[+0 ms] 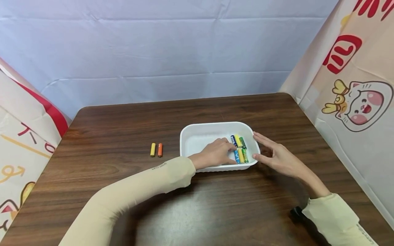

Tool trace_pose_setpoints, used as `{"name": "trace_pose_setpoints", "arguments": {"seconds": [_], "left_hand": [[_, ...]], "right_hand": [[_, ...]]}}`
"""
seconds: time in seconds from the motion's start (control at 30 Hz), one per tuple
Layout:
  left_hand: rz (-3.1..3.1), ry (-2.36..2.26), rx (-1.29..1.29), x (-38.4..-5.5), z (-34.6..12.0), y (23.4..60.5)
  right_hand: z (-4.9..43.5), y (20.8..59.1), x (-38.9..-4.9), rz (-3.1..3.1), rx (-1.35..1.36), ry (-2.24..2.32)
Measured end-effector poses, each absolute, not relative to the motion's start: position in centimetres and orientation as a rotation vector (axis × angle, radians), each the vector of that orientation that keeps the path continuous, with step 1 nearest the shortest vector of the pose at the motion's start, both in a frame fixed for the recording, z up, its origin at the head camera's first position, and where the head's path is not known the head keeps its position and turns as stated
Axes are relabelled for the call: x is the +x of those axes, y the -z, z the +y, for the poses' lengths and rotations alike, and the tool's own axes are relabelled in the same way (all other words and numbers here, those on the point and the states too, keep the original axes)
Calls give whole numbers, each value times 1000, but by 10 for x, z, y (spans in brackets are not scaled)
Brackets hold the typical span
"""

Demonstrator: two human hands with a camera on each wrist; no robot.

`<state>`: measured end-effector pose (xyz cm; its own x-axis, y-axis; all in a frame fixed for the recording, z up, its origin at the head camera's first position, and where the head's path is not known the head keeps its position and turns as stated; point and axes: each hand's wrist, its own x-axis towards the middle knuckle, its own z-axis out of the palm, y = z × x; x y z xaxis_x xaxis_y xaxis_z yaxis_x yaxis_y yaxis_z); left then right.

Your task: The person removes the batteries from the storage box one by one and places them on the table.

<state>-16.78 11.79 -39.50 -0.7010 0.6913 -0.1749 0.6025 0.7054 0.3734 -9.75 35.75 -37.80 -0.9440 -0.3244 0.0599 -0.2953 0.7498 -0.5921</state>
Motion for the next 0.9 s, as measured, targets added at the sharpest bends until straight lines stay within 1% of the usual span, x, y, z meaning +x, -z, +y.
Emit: {"name": "trace_pose_setpoints", "arguments": {"seconds": [0.9], "left_hand": [[2691, -357, 1014, -171, 124, 405]], "right_hand": [[357, 379, -99, 2887, -542, 996]]}}
